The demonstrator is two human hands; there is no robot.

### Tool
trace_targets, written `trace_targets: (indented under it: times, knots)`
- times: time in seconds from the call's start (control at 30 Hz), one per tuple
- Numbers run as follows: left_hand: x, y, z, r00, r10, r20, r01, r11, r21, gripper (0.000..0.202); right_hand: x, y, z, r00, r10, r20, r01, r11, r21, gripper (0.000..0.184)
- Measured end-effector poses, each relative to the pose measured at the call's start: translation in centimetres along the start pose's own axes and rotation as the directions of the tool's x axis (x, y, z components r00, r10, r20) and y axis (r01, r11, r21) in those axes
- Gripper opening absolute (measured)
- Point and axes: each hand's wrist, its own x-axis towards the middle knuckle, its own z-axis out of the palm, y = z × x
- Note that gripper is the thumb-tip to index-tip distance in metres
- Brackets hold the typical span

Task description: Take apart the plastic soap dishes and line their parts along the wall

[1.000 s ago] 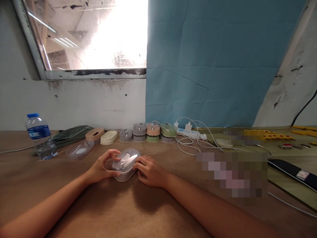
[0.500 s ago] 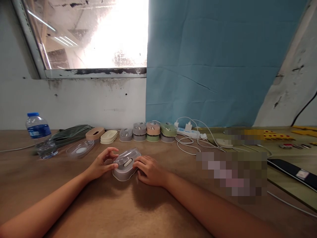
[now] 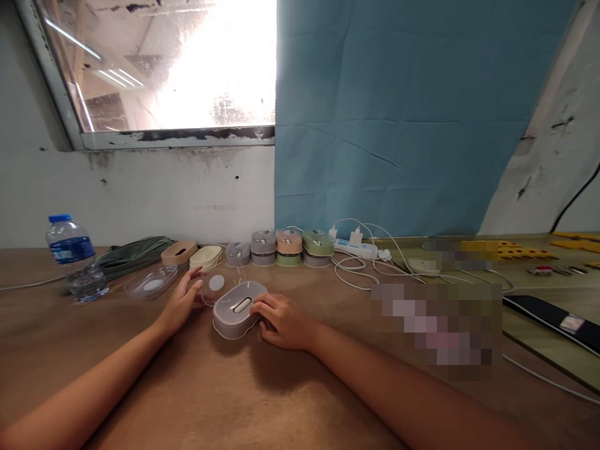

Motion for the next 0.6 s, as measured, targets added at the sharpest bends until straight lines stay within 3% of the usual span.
trace_targets:
  times: [0.23, 0.4, 0.6]
  knots:
    - [0.47, -0.84, -0.33, 0.997, -0.008, -0.077, 0.013, 0.998, 0.06, 0.046, -0.05, 0.13, 0.13, 1.0, 0.004, 0.005, -0.004, 1.0, 0.008, 0.032]
    - [0.49, -0.86, -0.35, 0.999, -0.021, 0.038, 0.016, 0.993, 0.115, 0.031, 0.0, 0.01, 0.01, 1.0, 0.002, -0.003, -0.002, 1.0, 0.007, 0.032]
    - [0.26, -0.5, -0.35, 0.98, 0.11, 0.164, -0.161, 0.924, 0.346, 0.023, 0.04, -0.04, 0.0, 1.0, 0.012, 0.002, -0.012, 1.0, 0.018, 0.032]
